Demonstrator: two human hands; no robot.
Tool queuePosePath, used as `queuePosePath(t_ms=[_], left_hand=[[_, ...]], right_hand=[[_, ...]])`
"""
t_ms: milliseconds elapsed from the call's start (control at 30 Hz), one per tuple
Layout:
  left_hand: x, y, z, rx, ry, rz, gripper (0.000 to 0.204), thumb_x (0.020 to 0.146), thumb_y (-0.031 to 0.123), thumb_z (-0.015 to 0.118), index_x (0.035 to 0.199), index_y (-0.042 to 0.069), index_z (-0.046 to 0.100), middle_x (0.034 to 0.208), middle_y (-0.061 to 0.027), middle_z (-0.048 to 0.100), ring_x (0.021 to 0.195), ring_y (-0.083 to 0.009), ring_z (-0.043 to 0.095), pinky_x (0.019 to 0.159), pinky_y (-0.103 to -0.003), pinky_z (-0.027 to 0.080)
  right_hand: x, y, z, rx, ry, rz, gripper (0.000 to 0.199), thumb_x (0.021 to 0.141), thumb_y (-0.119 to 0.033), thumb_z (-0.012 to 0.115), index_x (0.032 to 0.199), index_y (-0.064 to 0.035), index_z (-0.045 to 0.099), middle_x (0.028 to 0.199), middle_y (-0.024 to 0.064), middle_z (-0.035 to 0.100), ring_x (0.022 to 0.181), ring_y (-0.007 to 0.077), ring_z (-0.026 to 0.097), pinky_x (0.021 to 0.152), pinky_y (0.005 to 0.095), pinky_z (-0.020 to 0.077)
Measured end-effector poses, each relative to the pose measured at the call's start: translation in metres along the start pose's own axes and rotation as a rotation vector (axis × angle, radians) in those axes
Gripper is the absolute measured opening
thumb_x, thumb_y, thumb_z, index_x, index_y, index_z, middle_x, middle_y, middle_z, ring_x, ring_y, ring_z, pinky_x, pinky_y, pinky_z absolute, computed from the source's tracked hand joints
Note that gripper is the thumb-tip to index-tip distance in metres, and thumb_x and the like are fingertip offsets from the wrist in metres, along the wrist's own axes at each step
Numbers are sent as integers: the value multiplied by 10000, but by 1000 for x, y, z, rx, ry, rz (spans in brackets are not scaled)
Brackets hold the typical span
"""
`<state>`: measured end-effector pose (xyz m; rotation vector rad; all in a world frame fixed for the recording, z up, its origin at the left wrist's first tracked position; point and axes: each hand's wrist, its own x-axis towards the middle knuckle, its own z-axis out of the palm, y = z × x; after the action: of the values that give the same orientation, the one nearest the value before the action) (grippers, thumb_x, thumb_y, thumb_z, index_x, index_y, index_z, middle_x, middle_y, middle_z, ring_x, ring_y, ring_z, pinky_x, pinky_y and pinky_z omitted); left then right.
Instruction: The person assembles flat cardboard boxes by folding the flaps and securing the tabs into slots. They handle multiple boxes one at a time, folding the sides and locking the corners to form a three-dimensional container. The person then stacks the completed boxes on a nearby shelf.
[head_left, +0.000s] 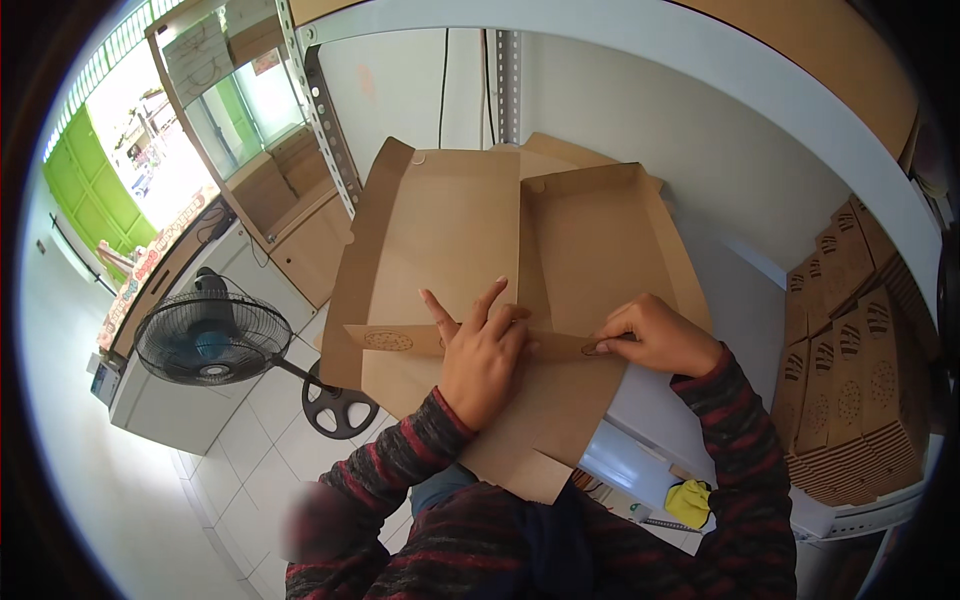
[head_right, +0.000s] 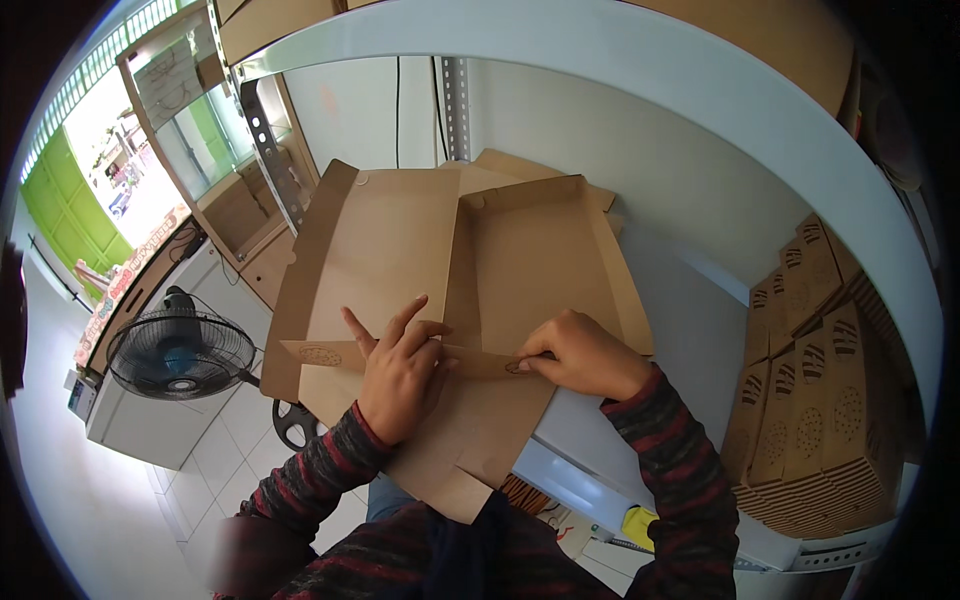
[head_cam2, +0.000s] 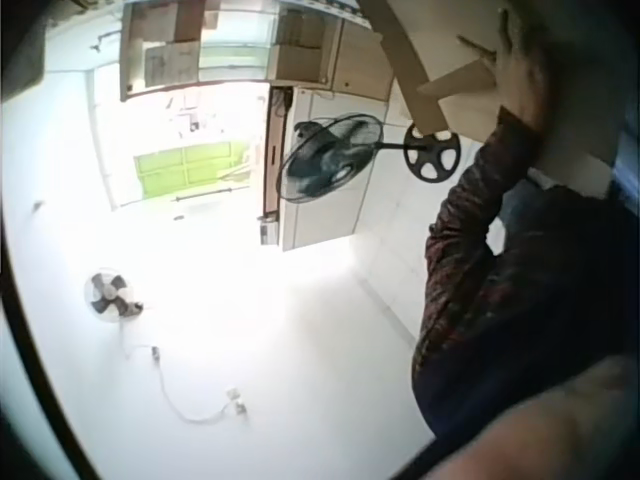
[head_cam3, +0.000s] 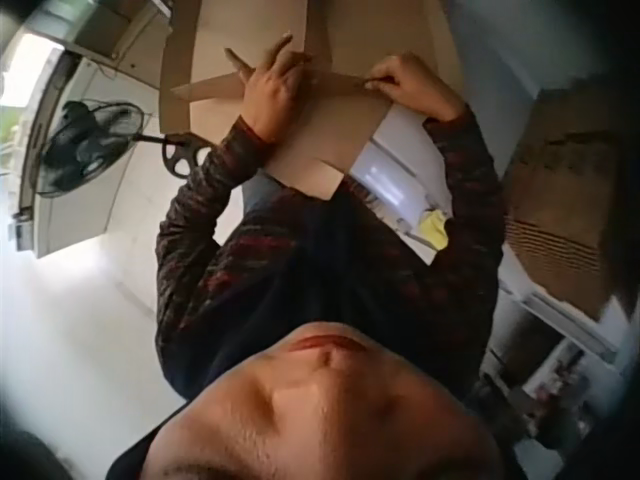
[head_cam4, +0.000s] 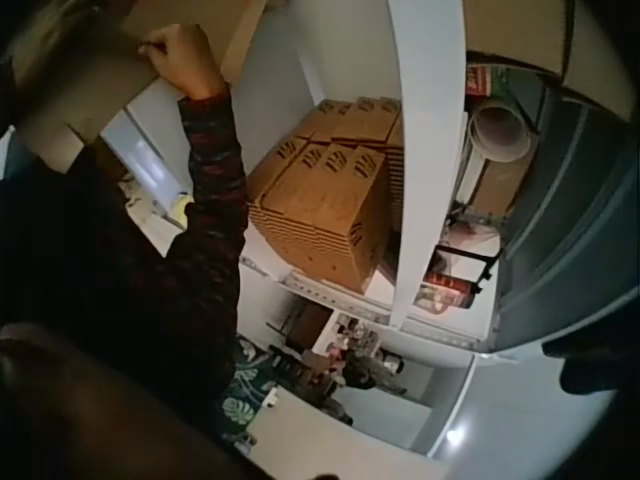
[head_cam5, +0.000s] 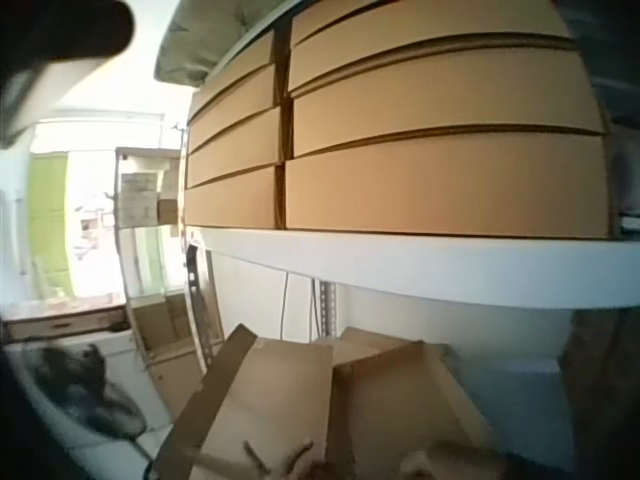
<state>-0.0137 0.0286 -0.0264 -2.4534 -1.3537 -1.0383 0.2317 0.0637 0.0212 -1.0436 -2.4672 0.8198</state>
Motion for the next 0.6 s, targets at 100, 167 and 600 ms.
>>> queuePosePath(t_ms=[100, 167, 600], left_hand=[[-2, -3, 2, -56, -20, -53, 94, 823, 133, 668, 802, 66, 606, 1000, -11, 614, 1206, -258, 519, 1050, -747, -69], [-4, -5, 3, -83, -34, -94, 103, 828, 141, 667, 801, 65, 602, 985, -17, 613, 1167, -250, 537, 1055, -744, -52], [35, -13, -17, -103, -404, 180, 93, 798, 132, 678, 844, 65, 634, 871, -80, 634, 898, -282, 623, 920, -470, 432]], right_hand=[[1, 1, -2, 21, -4, 11, 154, 792, -76, 693, 910, 17, 720, 837, 190, 694, 756, 306, 670, 712, 344, 512], [1, 0, -3, 42, -19, 10, 154, 789, -74, 693, 910, 17, 720, 842, 187, 695, 760, 309, 668, 716, 347, 512], [8, -21, 25, -513, 308, -462, 30, 686, -82, 652, 695, -81, 623, 697, 41, 527, 698, 216, 579, 604, 348, 490]])
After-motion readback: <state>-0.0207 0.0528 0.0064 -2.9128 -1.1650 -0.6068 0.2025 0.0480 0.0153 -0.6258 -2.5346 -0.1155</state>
